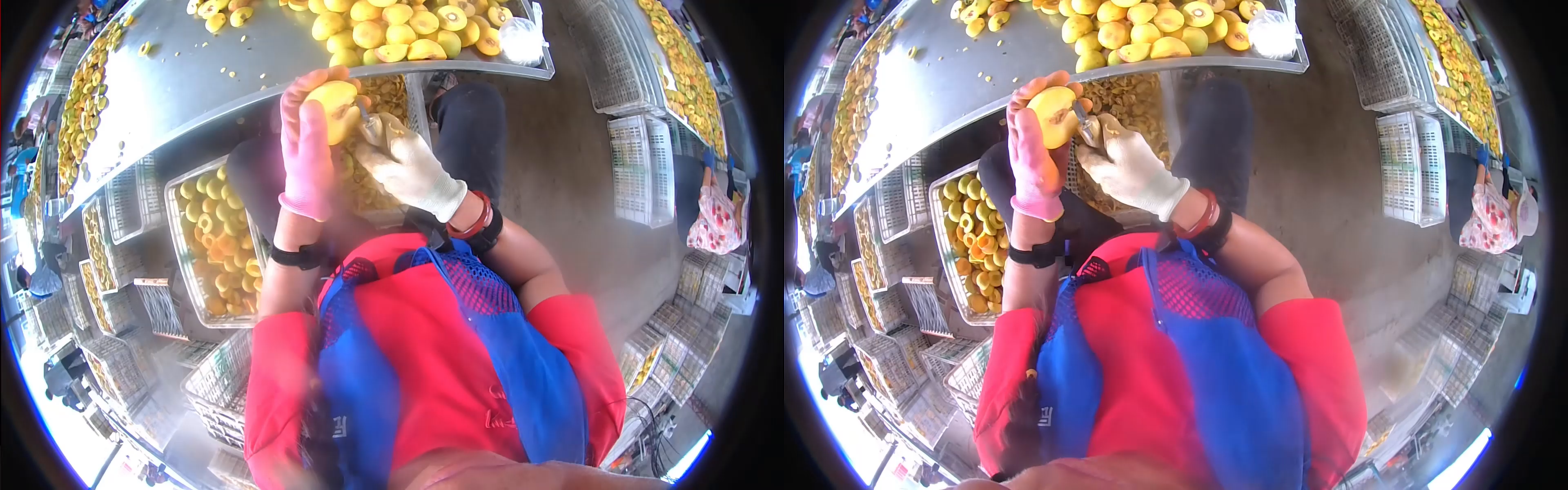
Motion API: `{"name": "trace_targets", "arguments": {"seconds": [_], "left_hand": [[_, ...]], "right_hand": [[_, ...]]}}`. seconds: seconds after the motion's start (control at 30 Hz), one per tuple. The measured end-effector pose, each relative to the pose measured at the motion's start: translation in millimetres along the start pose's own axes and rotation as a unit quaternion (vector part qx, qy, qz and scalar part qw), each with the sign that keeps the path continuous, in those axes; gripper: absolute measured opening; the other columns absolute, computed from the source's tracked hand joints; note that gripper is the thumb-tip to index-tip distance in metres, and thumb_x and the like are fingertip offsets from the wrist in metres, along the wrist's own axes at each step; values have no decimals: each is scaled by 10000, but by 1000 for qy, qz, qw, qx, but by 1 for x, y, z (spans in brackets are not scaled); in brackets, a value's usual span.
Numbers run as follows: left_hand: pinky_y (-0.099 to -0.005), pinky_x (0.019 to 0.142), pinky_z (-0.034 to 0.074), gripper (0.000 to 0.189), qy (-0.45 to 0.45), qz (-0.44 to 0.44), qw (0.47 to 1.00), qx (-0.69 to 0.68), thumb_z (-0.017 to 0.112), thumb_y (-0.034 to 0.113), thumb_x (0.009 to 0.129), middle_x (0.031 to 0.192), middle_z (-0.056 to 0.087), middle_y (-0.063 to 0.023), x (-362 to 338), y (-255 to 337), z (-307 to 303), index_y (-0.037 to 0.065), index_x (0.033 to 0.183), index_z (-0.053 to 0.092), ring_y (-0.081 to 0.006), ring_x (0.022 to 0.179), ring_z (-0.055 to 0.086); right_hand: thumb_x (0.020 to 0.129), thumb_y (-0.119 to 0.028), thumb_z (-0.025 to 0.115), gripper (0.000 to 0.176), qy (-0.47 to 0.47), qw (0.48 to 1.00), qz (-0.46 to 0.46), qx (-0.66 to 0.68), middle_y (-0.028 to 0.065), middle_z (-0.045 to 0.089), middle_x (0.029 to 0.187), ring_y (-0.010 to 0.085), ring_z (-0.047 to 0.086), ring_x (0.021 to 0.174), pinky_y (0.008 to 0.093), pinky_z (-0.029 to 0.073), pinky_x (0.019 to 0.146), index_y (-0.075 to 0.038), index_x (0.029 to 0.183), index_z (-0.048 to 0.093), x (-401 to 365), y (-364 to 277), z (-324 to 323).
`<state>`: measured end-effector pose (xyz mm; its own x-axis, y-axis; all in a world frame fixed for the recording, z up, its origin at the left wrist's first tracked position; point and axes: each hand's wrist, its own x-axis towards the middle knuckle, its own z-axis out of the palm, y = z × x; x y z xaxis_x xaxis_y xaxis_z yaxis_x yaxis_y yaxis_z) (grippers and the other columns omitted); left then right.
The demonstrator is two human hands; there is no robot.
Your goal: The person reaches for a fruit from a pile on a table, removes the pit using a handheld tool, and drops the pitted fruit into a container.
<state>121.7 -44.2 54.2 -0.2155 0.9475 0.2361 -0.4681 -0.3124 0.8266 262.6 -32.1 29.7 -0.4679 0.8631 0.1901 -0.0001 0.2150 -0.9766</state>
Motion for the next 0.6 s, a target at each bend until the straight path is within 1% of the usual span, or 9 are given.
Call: {"name": "trace_targets", "arguments": {"seconds": [0.07,0.17,0.23,0.3,0.33,0.37,0.47,0.53,0.6], "left_hand": [[-388,936,497,417,-25,58,997,42,531,333,1025,1262,565,-166,-2,-11,-3,62,1327,433,-250,1032,616],[-383,937,487,418,-13,122,988,96,523,329,1026,1285,544,-158,-5,-24,-2,69,1337,422,-244,1019,614],[-387,937,485,429,-22,147,985,89,527,336,1024,1302,531,-155,-6,-25,1,77,1348,416,-247,1026,612],[-390,932,487,447,-28,169,981,90,538,346,1019,1310,523,-154,-6,-27,3,84,1359,412,-252,1030,611],[-392,927,490,459,-29,179,979,95,548,351,1014,1310,521,-154,-7,-28,3,88,1364,410,-256,1031,611],[-393,922,493,471,-30,187,977,100,557,357,1010,1310,518,-155,-8,-29,3,92,1370,408,-259,1032,610],[-393,907,503,492,-44,238,954,174,575,356,1002,1317,505,-161,-8,-33,-1,95,1383,404,-263,1029,609],[-391,901,508,482,-54,259,948,176,575,328,1002,1321,498,-167,-7,-39,-5,90,1385,404,-264,1022,610],[-391,898,512,461,-53,263,946,182,568,288,1002,1324,494,-172,-6,-41,-7,85,1384,407,-264,1021,608]], "right_hand": [[914,-96,611,161,-33,998,33,37,141,565,730,265,591,627,396,481,617,0,981,501,0,-2,-4],[917,-93,598,150,-73,967,153,190,133,562,751,250,608,679,387,494,662,3,979,501,-1,-10,-6],[920,-92,589,125,-105,953,191,210,107,571,749,199,602,670,345,491,634,-11,986,521,-2,-14,-11],[917,-91,582,118,-100,975,137,143,100,587,747,176,605,669,324,491,622,-16,1000,541,-2,-16,-13],[913,-90,579,125,-77,993,62,65,106,600,746,179,610,673,325,493,623,-14,1009,550,-2,-17,-11],[909,-89,577,134,-54,998,-13,-12,112,612,745,182,615,676,326,496,624,-12,1018,560,-2,-18,-10],[895,-91,573,180,-136,984,108,29,174,648,771,257,635,707,370,513,663,0,1050,579,-1,-33,-20],[887,-95,575,196,-188,943,262,80,219,638,793,321,627,746,411,514,723,17,1048,573,3,-45,-29],[878,-100,578,210,-168,960,217,56,240,633,806,360,629,764,430,517,742,27,1046,567,3,-36,-26]]}}
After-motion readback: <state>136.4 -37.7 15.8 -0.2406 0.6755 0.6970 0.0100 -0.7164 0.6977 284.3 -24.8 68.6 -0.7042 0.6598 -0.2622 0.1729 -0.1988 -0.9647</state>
